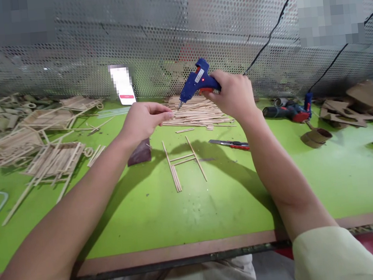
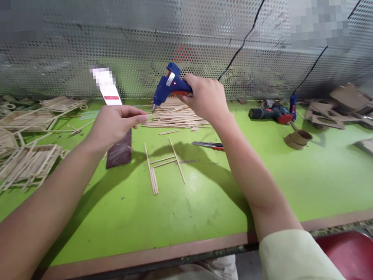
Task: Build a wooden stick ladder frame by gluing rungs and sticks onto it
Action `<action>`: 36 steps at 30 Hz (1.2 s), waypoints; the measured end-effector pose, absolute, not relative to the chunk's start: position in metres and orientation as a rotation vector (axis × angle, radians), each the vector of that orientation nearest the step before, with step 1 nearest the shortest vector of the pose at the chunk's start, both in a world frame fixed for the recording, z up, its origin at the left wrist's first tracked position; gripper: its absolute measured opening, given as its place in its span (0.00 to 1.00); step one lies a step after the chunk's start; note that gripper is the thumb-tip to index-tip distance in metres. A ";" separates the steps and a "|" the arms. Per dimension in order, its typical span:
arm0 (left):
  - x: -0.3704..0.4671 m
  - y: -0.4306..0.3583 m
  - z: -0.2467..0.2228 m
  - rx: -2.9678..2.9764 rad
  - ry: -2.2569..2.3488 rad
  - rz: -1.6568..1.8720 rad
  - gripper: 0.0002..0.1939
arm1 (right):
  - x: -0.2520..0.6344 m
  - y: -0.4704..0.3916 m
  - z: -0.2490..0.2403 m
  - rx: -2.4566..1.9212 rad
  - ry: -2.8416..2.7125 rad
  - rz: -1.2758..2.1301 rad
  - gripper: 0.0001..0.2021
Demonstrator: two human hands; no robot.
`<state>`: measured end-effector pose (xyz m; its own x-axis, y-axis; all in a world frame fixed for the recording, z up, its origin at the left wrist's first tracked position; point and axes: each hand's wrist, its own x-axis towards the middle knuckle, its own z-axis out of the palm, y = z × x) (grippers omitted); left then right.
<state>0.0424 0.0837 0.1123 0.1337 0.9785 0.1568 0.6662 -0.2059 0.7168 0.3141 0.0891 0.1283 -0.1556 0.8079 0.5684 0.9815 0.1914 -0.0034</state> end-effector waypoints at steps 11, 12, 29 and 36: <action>0.044 0.083 0.113 1.877 1.545 0.855 0.09 | 0.307 0.088 0.126 -1.669 -1.962 -0.517 0.10; 0.044 0.083 0.113 1.876 1.543 0.859 0.09 | 0.308 0.088 0.126 -1.668 -1.962 -0.516 0.10; 0.044 0.083 0.113 1.862 1.509 0.911 0.06 | 0.310 0.089 0.127 -1.688 -1.975 -0.481 0.11; 0.039 0.088 0.108 1.880 1.551 0.909 0.07 | 0.318 0.088 0.132 -1.671 -1.938 -0.481 0.12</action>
